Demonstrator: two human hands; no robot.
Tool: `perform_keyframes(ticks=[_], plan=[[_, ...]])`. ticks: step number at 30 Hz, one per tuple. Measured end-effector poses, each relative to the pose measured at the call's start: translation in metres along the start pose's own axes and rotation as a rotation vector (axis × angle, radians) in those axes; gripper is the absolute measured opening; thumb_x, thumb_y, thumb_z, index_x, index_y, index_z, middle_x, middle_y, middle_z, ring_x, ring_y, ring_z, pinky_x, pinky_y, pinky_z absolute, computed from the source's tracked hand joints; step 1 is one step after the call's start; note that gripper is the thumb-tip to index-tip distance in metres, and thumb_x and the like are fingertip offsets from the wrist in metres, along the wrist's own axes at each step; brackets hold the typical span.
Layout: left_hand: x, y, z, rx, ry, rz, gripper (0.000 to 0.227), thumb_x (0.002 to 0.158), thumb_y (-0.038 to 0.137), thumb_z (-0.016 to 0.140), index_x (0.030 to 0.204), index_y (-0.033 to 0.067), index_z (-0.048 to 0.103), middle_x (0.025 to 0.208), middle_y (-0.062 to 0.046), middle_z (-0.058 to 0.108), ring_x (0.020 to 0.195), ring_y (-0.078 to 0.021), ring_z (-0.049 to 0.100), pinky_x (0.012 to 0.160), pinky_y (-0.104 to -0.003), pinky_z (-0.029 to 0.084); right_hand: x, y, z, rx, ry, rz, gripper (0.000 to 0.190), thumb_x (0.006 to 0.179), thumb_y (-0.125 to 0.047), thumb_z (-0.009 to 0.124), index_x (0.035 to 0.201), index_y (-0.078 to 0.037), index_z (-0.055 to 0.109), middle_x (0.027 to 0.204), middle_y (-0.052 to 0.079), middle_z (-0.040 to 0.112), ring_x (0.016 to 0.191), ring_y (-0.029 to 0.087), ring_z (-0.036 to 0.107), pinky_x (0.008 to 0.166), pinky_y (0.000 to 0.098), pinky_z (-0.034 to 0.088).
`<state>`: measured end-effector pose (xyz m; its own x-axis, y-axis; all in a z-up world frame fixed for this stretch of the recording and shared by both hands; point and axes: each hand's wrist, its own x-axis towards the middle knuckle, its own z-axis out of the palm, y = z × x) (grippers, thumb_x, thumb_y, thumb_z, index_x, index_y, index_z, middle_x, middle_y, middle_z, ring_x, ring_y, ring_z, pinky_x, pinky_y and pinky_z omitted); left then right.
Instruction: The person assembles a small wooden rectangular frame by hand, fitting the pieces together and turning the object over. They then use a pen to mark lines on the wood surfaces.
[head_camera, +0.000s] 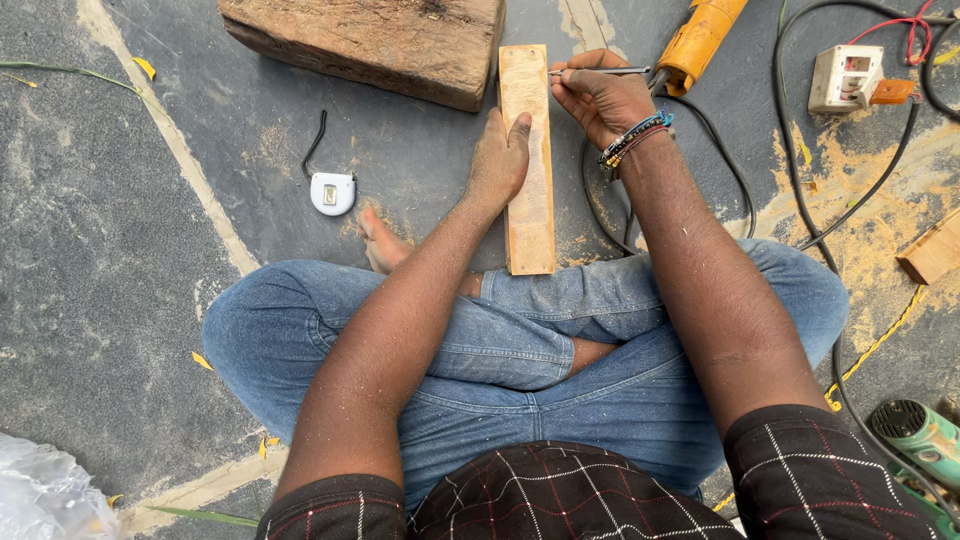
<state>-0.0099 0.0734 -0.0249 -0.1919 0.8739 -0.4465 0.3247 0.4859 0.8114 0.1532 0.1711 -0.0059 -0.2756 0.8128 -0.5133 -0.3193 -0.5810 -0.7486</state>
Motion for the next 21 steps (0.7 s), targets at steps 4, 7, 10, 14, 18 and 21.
perform_keyframes(ticks=[4, 7, 10, 14, 18, 21], plan=[[0.0, 0.002, -0.001, 0.021, -0.032, -0.044, 0.055, 0.106, 0.047, 0.037, 0.14, 0.0035, 0.042, 0.121, -0.023, 0.065, 0.117, -0.0342, 0.068, 0.098, -0.049, 0.054, -0.002, -0.002, 0.002, 0.033, -0.04, -0.006, 0.017, 0.094, 0.007, 0.073, 0.104, -0.003, 0.063, 0.104, 0.014, 0.073, 0.098, 0.02, 0.076, 0.091, 0.0278, 0.068], [0.0, 0.001, 0.0, 0.028, -0.023, -0.036, 0.055, 0.106, 0.047, 0.037, 0.139, 0.0036, 0.044, 0.121, -0.023, 0.065, 0.118, -0.0345, 0.067, 0.098, -0.049, 0.053, -0.002, -0.002, 0.003, 0.019, -0.053, -0.014, 0.017, 0.095, 0.006, 0.073, 0.104, -0.004, 0.062, 0.103, 0.013, 0.071, 0.098, 0.02, 0.075, 0.091, 0.0281, 0.068], [0.001, -0.002, 0.001, 0.017, -0.012, -0.03, 0.055, 0.106, 0.046, 0.038, 0.139, 0.0031, 0.044, 0.121, -0.024, 0.066, 0.118, -0.0356, 0.067, 0.098, -0.049, 0.054, -0.003, -0.002, 0.003, -0.008, -0.052, -0.006, 0.017, 0.095, 0.005, 0.072, 0.104, -0.006, 0.061, 0.103, 0.013, 0.071, 0.096, 0.019, 0.075, 0.088, 0.0283, 0.068], [0.004, -0.008, 0.003, -0.002, 0.014, 0.009, 0.054, 0.106, 0.046, 0.041, 0.137, 0.0016, 0.047, 0.121, -0.025, 0.065, 0.117, -0.0387, 0.066, 0.097, -0.05, 0.052, -0.005, -0.004, 0.005, -0.027, -0.041, 0.004, 0.016, 0.095, 0.003, 0.071, 0.104, -0.007, 0.061, 0.102, 0.014, 0.073, 0.094, 0.02, 0.076, 0.086, 0.0294, 0.068], [0.002, -0.01, 0.006, 0.015, 0.105, 0.121, 0.047, 0.108, 0.042, 0.044, 0.125, -0.0003, 0.053, 0.113, -0.026, 0.069, 0.11, -0.0416, 0.069, 0.093, -0.051, 0.053, -0.005, -0.006, 0.007, 0.007, -0.037, -0.026, 0.016, 0.095, 0.001, 0.07, 0.103, -0.008, 0.06, 0.101, 0.014, 0.073, 0.094, 0.022, 0.077, 0.085, 0.0326, 0.069], [-0.007, -0.005, 0.01, 0.008, 0.159, 0.165, 0.042, 0.107, 0.04, 0.047, 0.117, -0.0012, 0.053, 0.105, -0.027, 0.07, 0.103, -0.0426, 0.071, 0.088, -0.052, 0.054, -0.005, -0.01, 0.008, 0.081, -0.05, -0.08, 0.013, 0.096, 0.002, 0.07, 0.102, -0.005, 0.06, 0.102, 0.016, 0.073, 0.095, 0.024, 0.076, 0.085, 0.0349, 0.068]])
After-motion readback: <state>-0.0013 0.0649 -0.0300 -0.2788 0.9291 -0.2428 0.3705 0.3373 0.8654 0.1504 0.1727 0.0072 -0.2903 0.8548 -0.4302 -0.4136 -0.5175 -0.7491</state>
